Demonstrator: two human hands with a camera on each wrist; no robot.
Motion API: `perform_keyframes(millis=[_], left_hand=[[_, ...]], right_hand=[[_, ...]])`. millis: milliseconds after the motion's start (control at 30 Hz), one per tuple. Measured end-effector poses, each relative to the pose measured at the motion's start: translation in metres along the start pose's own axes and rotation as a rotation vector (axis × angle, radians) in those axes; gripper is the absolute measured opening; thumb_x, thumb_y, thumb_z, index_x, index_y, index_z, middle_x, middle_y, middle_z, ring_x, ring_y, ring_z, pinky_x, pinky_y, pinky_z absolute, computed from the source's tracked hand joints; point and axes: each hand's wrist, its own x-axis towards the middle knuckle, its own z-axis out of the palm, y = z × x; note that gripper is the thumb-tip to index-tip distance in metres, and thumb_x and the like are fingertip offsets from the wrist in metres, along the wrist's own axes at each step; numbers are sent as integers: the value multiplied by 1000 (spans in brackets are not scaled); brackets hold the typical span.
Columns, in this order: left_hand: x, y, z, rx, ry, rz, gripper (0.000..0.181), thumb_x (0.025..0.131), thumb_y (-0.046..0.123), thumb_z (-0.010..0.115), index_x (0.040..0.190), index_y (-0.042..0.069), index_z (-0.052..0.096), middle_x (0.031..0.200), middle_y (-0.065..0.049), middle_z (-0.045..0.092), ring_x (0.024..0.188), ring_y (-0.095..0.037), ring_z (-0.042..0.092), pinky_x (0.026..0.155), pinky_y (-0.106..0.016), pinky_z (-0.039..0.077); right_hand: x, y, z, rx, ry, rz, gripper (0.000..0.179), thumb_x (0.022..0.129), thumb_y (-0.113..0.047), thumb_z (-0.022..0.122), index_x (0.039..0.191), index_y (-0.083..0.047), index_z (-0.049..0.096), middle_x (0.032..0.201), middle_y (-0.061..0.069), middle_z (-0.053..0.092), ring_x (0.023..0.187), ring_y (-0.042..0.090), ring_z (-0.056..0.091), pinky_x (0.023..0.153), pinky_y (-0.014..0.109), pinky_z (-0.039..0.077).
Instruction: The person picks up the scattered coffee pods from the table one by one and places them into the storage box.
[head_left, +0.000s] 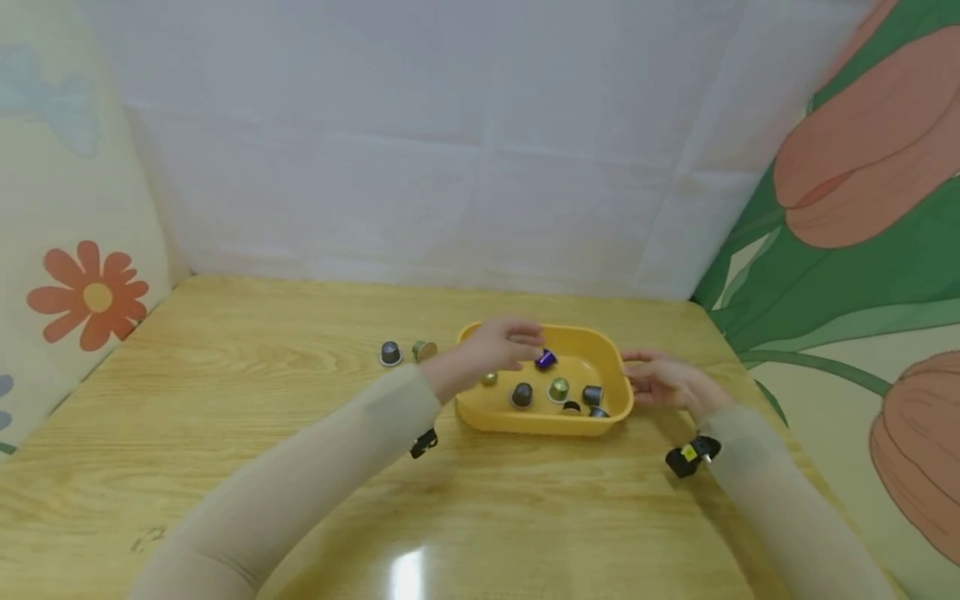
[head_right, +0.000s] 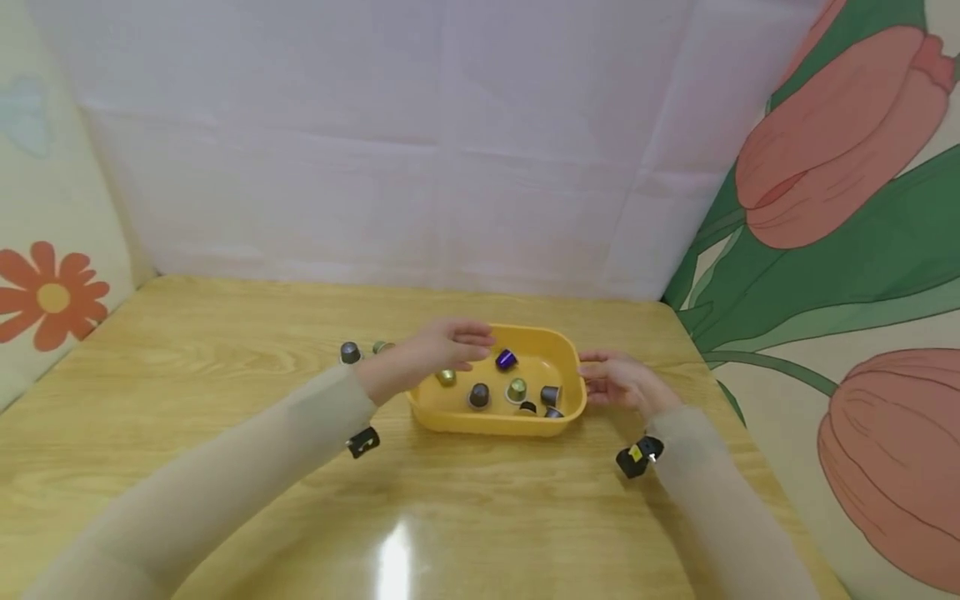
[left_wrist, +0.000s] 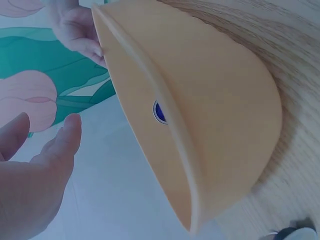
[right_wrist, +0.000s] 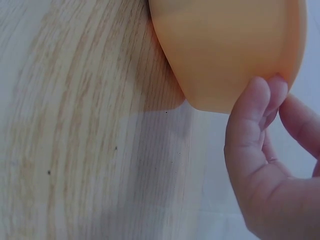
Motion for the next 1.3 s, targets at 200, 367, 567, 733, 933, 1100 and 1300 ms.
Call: perform_keyframes(millis=[200,367,567,733,933,1100,1300], left_hand=[[-6,-9,-9,-30,8,9,49,99,6,56,144,-1,41,142,-18,49,127,-31,50,103,-41,43],[-11,-13,-12,-46,4,5,50,99,9,56,145,-1,39,143,-18,47,127,-31,50,104,-44,42],[-16,-21,-16,-53,43,-11,50,98,10,59,144,1,42,142,-15,50,125,-29,51,102,-42,44],[-20,-23,-19,-58,61,-11,50,97,8,58,143,-2,41,141,-16,51,126,-30,50,103,-44,43],[-26,-27,-24,-48,54,1,50,98,8,58,144,-3,40,141,-17,51,127,-31,49,104,-44,42],[-33,-30,-30,-74,55,16,49,98,5,56,143,-5,40,141,-19,49,127,-33,50,104,-45,42],[-37,-29,-37,-79,70,20,49,98,5,56,143,-7,39,142,-22,47,127,-34,49,105,-43,42]], right_hand=[[1,-1,1,1,5,3,22,102,-2,44,124,-4,43,84,4,67,73,14,65,68,28,57],[0,0,0,-18,16,7,25,102,-3,45,127,-3,42,84,3,67,73,13,65,67,27,56],[0,1,0,-20,19,5,24,102,-3,45,126,-3,43,85,2,67,74,13,65,68,27,56],[0,1,0,-17,18,5,21,102,-2,44,123,-4,44,85,3,67,73,13,64,68,28,56],[1,2,-1,-12,10,5,18,102,-2,44,119,-5,47,85,3,67,73,14,64,67,27,56],[1,2,-1,-11,-5,1,15,102,-2,43,115,-6,50,85,4,67,73,13,65,67,27,56],[0,1,-2,8,-11,5,15,102,-2,44,114,-6,51,86,4,68,74,14,65,68,27,57]])
